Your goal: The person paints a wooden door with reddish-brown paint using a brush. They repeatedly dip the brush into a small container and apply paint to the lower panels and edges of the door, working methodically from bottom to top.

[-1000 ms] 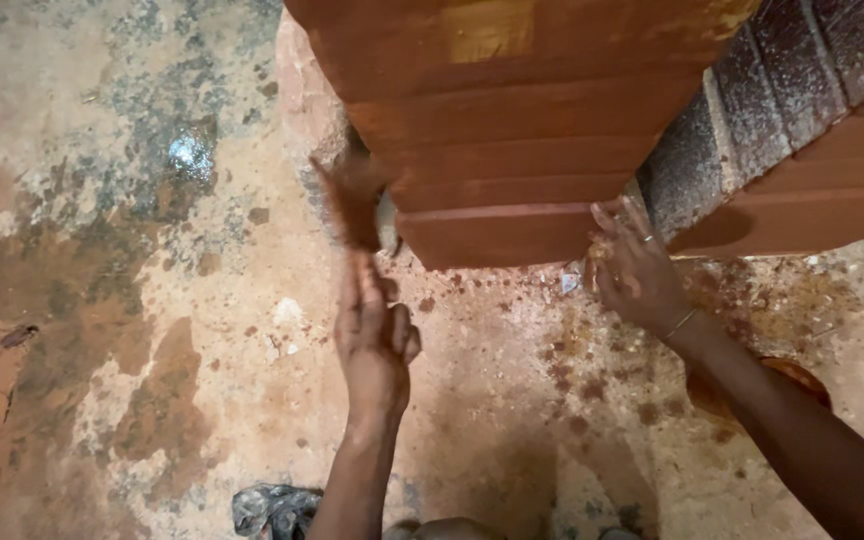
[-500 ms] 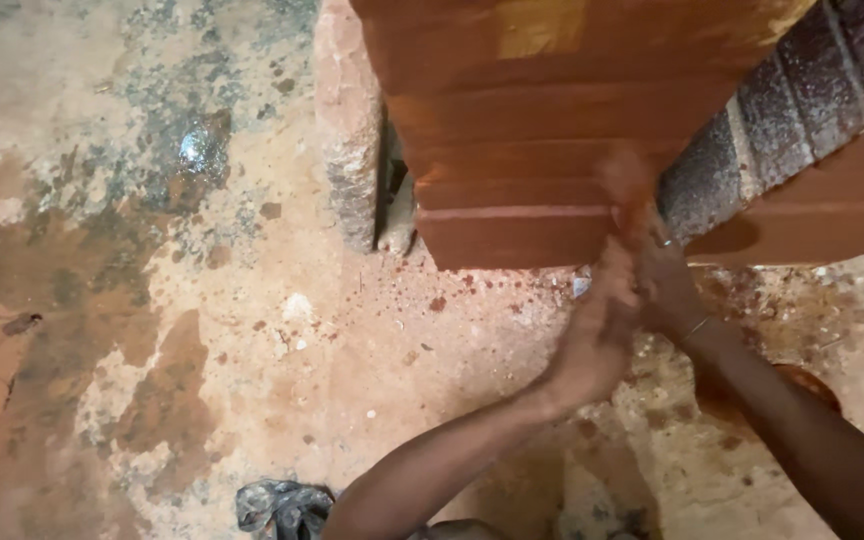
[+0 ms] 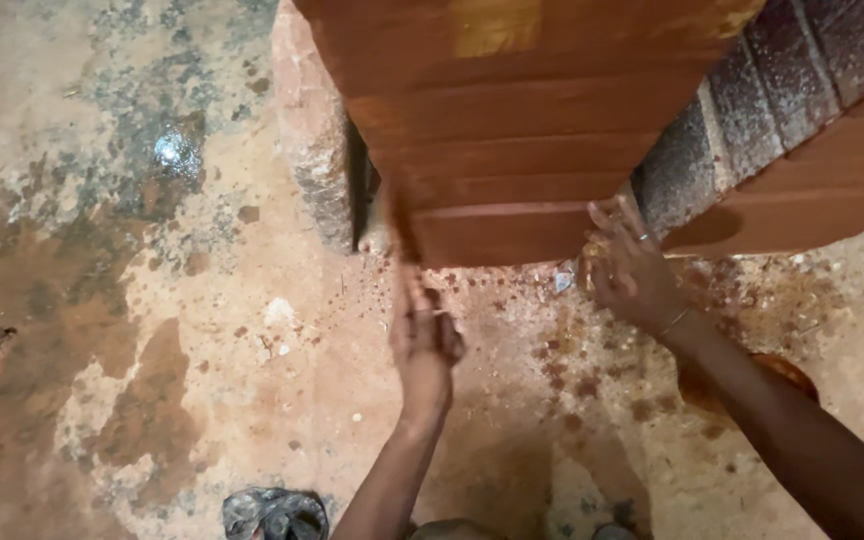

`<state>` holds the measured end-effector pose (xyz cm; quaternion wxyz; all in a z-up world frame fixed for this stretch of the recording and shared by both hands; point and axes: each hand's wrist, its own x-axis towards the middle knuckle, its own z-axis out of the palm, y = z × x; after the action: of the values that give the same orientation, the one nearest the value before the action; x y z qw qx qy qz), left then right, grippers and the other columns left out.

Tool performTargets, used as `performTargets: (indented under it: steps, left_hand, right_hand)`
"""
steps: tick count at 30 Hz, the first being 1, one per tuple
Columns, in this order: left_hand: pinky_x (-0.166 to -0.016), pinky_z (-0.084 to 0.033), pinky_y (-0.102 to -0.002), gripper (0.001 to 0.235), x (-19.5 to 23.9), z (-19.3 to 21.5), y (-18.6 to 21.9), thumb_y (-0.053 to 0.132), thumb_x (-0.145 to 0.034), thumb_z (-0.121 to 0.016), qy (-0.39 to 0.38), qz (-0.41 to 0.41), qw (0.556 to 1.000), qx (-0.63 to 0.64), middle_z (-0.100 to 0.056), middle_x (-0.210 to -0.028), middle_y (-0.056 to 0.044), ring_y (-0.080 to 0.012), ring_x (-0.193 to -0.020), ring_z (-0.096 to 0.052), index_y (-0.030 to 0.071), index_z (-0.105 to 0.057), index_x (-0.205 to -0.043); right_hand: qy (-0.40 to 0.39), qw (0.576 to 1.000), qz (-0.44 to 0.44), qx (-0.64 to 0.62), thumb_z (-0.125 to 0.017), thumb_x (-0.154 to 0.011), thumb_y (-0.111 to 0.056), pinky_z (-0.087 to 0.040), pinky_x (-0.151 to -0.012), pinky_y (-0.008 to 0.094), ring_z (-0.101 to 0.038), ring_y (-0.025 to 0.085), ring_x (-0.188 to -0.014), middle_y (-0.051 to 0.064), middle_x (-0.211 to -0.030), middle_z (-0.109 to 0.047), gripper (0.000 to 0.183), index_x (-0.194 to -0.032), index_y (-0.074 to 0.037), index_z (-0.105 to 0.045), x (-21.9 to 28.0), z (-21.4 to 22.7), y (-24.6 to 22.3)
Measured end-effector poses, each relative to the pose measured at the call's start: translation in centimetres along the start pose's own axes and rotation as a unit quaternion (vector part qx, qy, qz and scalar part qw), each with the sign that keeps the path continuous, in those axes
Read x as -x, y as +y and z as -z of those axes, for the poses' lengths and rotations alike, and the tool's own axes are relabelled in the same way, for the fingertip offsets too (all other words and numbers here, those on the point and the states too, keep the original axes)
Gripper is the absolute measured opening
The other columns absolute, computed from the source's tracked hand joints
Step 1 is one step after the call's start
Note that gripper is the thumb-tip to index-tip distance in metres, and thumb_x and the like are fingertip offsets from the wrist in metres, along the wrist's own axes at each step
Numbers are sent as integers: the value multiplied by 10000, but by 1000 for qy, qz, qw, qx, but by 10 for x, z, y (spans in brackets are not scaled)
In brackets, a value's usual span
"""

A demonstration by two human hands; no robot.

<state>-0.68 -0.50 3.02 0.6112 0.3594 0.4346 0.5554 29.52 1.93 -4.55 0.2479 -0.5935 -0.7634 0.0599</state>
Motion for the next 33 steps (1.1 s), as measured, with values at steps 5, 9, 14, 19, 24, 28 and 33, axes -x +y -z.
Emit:
performTargets:
  steps: [5,9,14,19,24,28,33]
  left_hand:
    - [-396,-315,-190,651,-5,8,-11,318,-1087,-413,89,-18,994,56,-510,-797,99,-46,-481,-341,197,-192,-1687]
    - [-319,-341,-224,641,1,-25,-36,271,-1091,-318,-65,30,996,-62,-469,-598,30,-64,-408,-369,250,-19,-1658]
    - [-423,-405,-222,638,5,-64,-58,219,-1120,-356,-233,78,967,-73,-450,-716,48,-51,-524,-390,194,-106,-1706]
    - [-406,-390,-208,593,1,-63,-41,279,-1117,-348,-346,120,929,-49,-451,-680,46,-58,-493,-387,190,-204,-1685]
    - [-391,-368,-203,553,4,-31,-30,356,-1077,-357,-148,139,975,-89,-454,-618,57,-51,-461,-394,231,-314,-1614]
    - [-368,-303,-208,538,6,1,-41,407,-1113,-385,15,62,998,-21,-409,-603,47,-59,-441,-335,84,-491,-1530]
    - [-420,-301,-212,723,-6,32,-44,387,-999,-506,164,-2,985,51,-523,-810,94,-62,-493,-319,185,-237,-1639]
  right_hand:
    - [34,999,38,14,-509,-971,-188,-308,-1243,568,-256,479,-1554,171,-1619,-423,487,-1378,77,-548,-4,-1,-1]
    - [32,998,45,33,-553,-949,-161,-306,-1243,574,-262,480,-1557,172,-1630,-424,407,-1291,55,-591,2,-4,3]
    - [41,998,45,6,-566,-950,-153,-332,-1259,560,-279,457,-1573,180,-1590,-438,328,-1223,28,-596,2,-8,8]
    - [30,998,55,11,-557,-906,-133,-273,-1212,608,-231,465,-1539,291,-1580,-449,502,-1391,-2,-549,0,0,6]
    - [3,1000,-1,-29,-546,-944,-164,-243,-1250,594,-200,436,-1577,205,-1525,-475,691,-1586,22,-372,0,3,-6]
    - [12,999,34,39,-578,-955,-174,-208,-1198,585,-198,433,-1572,186,-1672,-397,262,-1212,-125,-554,-2,6,-6]
    - [26,999,9,-25,-563,-939,-184,-270,-1253,537,-247,430,-1564,175,-1611,-409,592,-1470,76,-531,0,2,-5]
